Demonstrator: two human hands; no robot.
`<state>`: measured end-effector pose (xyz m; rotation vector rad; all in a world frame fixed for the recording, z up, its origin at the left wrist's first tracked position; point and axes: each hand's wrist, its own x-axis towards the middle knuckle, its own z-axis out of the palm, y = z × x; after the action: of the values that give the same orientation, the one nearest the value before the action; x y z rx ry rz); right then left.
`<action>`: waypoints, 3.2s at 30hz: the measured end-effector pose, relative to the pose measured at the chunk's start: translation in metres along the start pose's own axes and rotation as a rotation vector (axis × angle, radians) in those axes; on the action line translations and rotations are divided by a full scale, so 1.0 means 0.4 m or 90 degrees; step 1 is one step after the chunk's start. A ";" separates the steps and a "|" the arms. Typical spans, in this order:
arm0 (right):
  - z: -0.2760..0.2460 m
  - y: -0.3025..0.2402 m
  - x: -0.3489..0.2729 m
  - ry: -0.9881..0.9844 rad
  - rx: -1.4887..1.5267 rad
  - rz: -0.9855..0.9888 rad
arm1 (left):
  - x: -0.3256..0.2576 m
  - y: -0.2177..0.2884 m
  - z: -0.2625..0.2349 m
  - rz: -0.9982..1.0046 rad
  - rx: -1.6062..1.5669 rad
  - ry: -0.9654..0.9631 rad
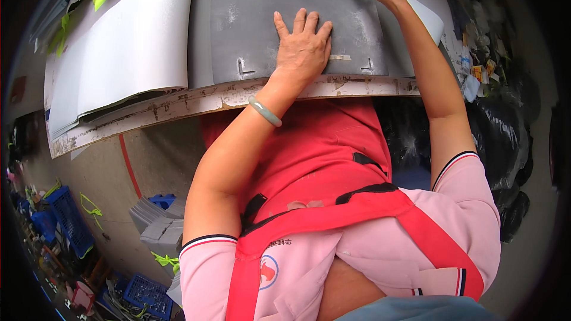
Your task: Applying adhesive strips or sealant to flat grey components at a factory assembly station.
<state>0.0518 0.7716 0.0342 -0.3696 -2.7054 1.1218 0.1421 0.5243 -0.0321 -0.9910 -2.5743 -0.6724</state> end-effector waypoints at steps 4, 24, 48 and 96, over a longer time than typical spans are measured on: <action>0.110 -0.113 0.004 -0.150 -0.032 -0.108 | 0.000 0.007 0.002 0.002 0.018 -0.012; 0.376 -0.294 0.099 -0.178 -0.386 -0.413 | 0.010 0.011 0.029 0.009 -0.005 0.014; 0.321 -0.348 -0.299 -0.470 0.031 -0.040 | -0.001 -0.014 0.012 0.014 -0.078 -0.011; -0.002 0.134 -0.227 0.036 -0.013 0.081 | -0.012 -0.010 -0.001 0.020 -0.058 0.037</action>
<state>0.1468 0.7815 -0.0106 -0.5752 -2.6788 1.0980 0.1426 0.5188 -0.0350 -1.0224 -2.4915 -0.8054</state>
